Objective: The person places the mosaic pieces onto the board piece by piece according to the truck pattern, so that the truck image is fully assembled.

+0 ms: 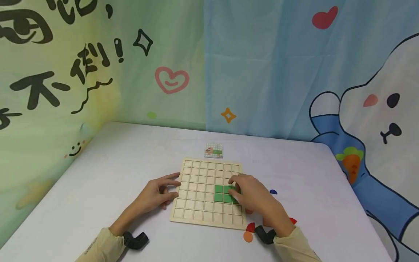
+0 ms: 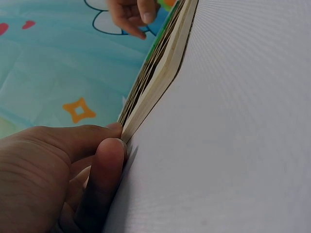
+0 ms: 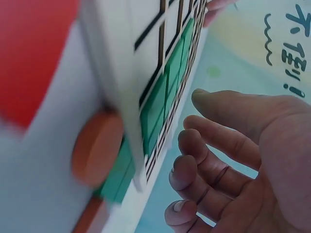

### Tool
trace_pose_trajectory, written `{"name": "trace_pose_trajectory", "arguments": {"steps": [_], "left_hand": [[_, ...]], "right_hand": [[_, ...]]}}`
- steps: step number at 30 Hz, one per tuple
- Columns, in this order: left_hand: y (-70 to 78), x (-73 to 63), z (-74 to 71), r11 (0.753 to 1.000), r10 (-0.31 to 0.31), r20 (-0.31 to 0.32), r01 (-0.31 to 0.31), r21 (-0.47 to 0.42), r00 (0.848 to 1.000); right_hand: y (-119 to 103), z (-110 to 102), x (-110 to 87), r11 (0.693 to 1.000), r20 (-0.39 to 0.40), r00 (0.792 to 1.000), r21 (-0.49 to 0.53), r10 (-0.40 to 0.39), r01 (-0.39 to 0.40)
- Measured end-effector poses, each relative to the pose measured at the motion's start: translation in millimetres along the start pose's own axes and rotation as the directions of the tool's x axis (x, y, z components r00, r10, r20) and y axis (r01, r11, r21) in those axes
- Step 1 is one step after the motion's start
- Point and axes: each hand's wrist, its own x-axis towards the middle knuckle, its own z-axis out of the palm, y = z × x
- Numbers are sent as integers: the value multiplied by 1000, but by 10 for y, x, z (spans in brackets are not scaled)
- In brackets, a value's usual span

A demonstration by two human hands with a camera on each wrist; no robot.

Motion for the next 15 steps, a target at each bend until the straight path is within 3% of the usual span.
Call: {"name": "trace_pose_trajectory", "arguments": {"steps": [15], "left_hand": [[18, -1, 12, 1000, -6, 4, 6, -20, 1000]], "right_hand": [[391, -103, -329, 988, 18, 989, -39, 148, -147]]}}
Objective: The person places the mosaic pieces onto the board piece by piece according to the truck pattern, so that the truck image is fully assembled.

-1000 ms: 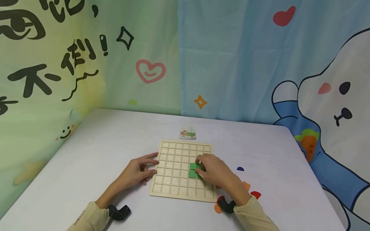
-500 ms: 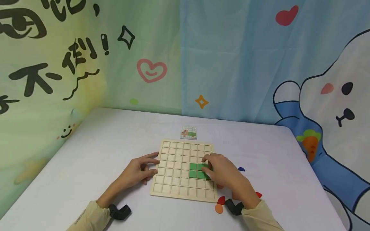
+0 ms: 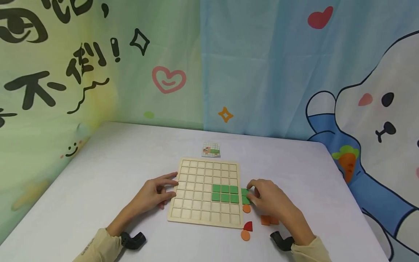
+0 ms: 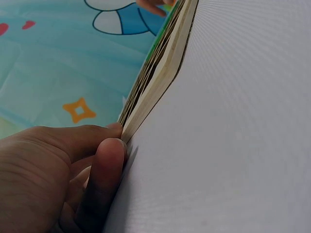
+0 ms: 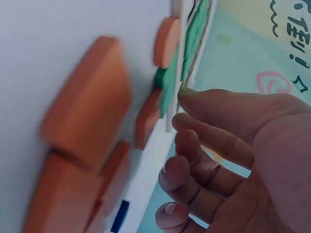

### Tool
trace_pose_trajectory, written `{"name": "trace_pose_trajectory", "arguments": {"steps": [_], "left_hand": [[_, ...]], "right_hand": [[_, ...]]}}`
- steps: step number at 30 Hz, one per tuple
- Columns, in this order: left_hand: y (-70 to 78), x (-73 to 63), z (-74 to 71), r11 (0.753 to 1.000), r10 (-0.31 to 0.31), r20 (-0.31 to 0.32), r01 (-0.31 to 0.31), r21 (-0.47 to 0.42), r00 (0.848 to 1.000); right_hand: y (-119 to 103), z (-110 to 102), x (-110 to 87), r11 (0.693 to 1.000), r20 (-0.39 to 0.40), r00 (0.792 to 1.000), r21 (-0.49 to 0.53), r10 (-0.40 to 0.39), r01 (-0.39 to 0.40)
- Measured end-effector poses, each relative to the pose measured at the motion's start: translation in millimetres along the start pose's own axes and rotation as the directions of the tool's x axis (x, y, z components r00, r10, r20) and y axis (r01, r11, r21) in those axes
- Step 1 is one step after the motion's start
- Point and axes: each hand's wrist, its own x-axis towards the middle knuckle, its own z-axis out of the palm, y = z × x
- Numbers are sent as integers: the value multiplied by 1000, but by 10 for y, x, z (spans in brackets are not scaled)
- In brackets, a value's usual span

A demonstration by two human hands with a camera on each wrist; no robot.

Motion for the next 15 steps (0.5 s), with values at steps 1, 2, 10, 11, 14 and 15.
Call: {"name": "trace_pose_trajectory", "arguments": {"steps": [1, 2, 10, 11, 14, 15], "left_hand": [[1, -1, -2, 1000, 0, 1, 0, -1, 1000], [3, -3, -4, 1000, -2, 1, 2, -3, 1000], [-10, 3, 7, 1000, -7, -3, 7, -1, 1000], [-13, 4, 9, 1000, -6, -4, 6, 2, 1000], [-15, 0, 6, 1000, 2, -1, -2, 2, 1000], [-16, -1, 4, 1000, 6, 0, -6, 0, 1000]], "right_hand": [[13, 5, -4, 1000, 3, 1000, 1, 10, -10], [23, 15, -8, 1000, 6, 1000, 1, 21, -21], [66, 47, 5, 1000, 1, 1000, 11, 21, -21], [66, 47, 8, 1000, 2, 1000, 10, 18, -18], [68, 38, 19, 1000, -3, 1000, 6, -8, 8], [70, 38, 22, 1000, -5, 1000, 6, -13, 13]]}}
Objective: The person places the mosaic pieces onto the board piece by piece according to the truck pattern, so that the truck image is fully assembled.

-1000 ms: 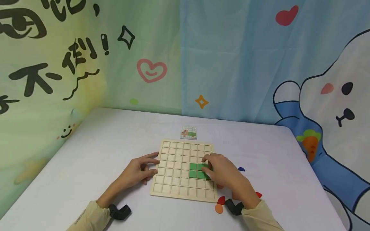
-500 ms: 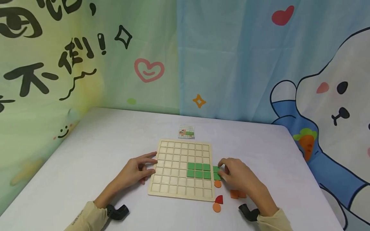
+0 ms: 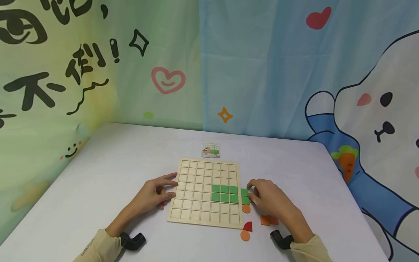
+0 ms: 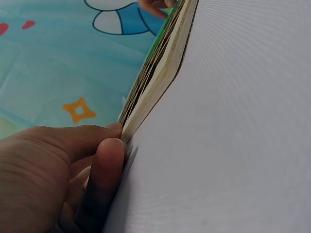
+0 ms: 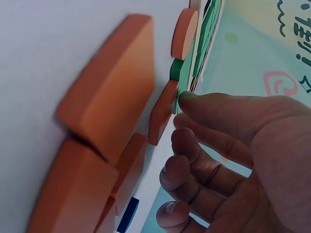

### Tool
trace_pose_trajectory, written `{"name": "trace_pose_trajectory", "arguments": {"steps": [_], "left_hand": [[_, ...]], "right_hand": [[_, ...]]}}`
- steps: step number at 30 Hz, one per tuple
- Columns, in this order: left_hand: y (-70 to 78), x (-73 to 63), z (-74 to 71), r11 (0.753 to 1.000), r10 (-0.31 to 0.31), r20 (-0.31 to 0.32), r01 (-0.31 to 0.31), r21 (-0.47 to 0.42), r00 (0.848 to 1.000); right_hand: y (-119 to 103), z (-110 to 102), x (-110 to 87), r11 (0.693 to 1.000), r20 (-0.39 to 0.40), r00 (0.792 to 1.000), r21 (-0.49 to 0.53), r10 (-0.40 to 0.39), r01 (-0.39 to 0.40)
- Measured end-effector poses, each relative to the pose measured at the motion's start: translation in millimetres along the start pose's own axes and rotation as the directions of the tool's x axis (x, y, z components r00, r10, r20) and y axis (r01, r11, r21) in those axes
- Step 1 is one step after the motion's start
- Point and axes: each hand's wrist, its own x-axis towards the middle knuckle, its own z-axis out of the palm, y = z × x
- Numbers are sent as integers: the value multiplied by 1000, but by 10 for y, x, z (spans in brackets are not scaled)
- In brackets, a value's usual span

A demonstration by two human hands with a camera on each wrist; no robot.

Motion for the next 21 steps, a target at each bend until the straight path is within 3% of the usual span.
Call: {"name": "trace_pose_trajectory", "arguments": {"steps": [12, 21], "left_hand": [[-27, 61, 25, 1000, 25, 16, -25, -14, 1000], [4, -3, -17, 1000, 8, 3, -8, -8, 1000]], "right_hand": [[67, -25, 33, 1000, 16, 1000, -7, 3, -3], [29, 3, 64, 1000, 38, 999, -1, -15, 15]]}}
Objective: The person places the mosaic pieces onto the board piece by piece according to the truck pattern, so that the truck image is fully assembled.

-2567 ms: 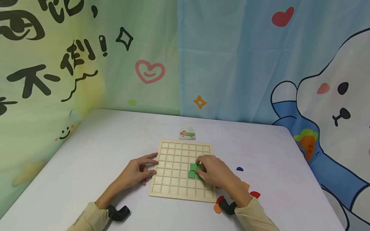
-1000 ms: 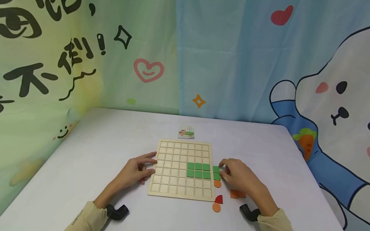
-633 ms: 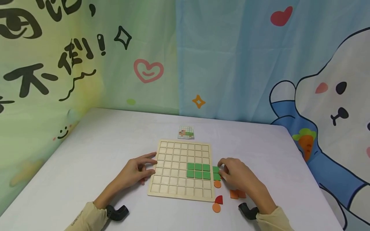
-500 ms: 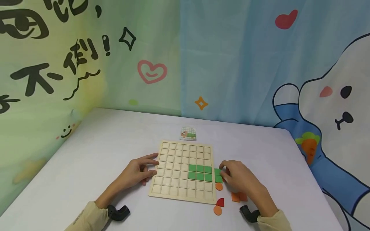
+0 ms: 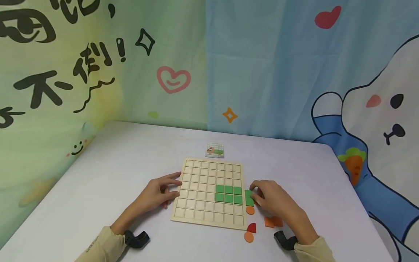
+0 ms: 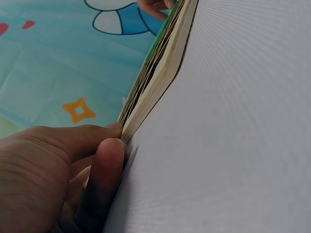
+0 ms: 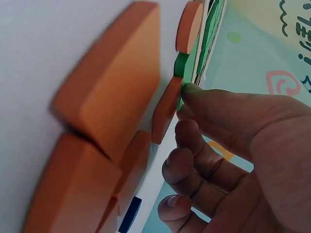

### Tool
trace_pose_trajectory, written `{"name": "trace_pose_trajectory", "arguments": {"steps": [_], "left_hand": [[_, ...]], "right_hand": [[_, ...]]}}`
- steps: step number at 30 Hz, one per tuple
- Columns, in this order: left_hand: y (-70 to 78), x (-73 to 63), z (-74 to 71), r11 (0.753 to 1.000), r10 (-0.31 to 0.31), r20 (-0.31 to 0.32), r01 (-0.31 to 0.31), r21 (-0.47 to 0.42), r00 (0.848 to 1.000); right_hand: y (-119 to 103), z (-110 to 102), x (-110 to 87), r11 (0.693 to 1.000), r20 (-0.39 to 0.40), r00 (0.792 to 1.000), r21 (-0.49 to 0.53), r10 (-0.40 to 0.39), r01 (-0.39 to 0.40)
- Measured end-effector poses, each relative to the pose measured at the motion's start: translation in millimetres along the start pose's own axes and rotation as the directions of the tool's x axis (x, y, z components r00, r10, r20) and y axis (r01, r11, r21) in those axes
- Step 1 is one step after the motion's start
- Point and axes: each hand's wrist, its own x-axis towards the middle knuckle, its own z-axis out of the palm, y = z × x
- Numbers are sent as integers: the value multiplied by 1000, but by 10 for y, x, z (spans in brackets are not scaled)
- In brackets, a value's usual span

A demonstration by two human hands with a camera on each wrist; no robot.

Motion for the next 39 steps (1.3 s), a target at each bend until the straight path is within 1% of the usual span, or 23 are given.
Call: {"name": "trace_pose_trajectory", "arguments": {"steps": [9, 17, 27, 34, 39], "left_hand": [[-4, 1, -6, 1000, -4, 0, 4, 3, 1000], [3, 3, -9, 1000, -9, 0, 9, 16, 1000], [7, -2, -5, 1000, -5, 1, 5, 7, 1000], [3, -2, -10, 1000, -4, 2, 4, 0, 1000], [-6, -1, -9, 1000, -4, 2, 4, -2, 1000]], "right_hand": [[2, 8, 20, 1000, 7, 1000, -23, -4, 4], [22, 9, 54, 1000, -12, 1000, -16, 9, -10], [14, 7, 20, 999, -12, 1000, -25, 24, -25], [9, -4, 13, 1000, -21, 1000, -30, 5, -5], [-8, -5, 18, 999, -21, 1000, -32, 9, -10]]}}
